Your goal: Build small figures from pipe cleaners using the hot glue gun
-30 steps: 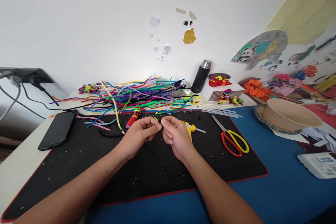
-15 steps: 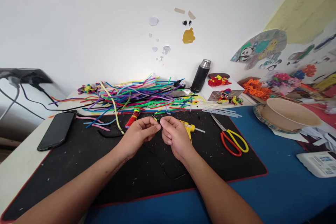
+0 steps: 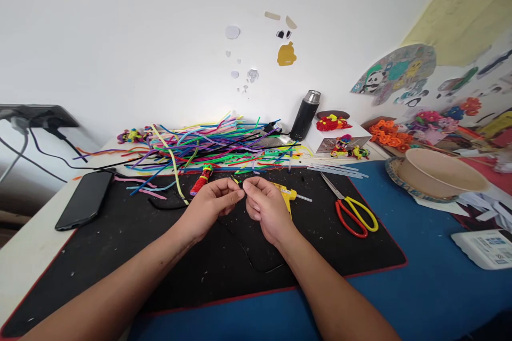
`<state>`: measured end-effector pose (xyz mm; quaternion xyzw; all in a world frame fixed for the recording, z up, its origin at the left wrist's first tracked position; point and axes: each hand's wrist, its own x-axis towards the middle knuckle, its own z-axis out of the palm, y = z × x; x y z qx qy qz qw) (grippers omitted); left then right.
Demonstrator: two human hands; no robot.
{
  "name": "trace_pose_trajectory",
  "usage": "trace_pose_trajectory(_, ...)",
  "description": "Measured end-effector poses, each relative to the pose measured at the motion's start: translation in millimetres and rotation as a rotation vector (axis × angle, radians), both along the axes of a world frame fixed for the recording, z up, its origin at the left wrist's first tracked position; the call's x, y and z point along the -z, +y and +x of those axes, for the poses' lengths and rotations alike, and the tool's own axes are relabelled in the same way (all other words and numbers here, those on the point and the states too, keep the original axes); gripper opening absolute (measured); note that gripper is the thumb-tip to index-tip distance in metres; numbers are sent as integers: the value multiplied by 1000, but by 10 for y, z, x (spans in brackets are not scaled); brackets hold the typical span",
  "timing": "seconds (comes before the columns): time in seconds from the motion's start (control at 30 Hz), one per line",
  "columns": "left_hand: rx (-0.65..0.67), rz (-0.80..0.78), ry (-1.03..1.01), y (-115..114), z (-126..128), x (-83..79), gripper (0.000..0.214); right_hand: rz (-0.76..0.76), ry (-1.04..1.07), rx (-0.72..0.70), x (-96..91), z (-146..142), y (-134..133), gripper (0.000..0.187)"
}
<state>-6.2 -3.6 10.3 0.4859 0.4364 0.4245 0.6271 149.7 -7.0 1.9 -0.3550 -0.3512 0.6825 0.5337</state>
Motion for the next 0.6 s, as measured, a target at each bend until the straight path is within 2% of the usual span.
trace_pose_trajectory(0.6,-28,41,35,7,-13,-24,38,-1,-10,26,-1,-3,1,35)
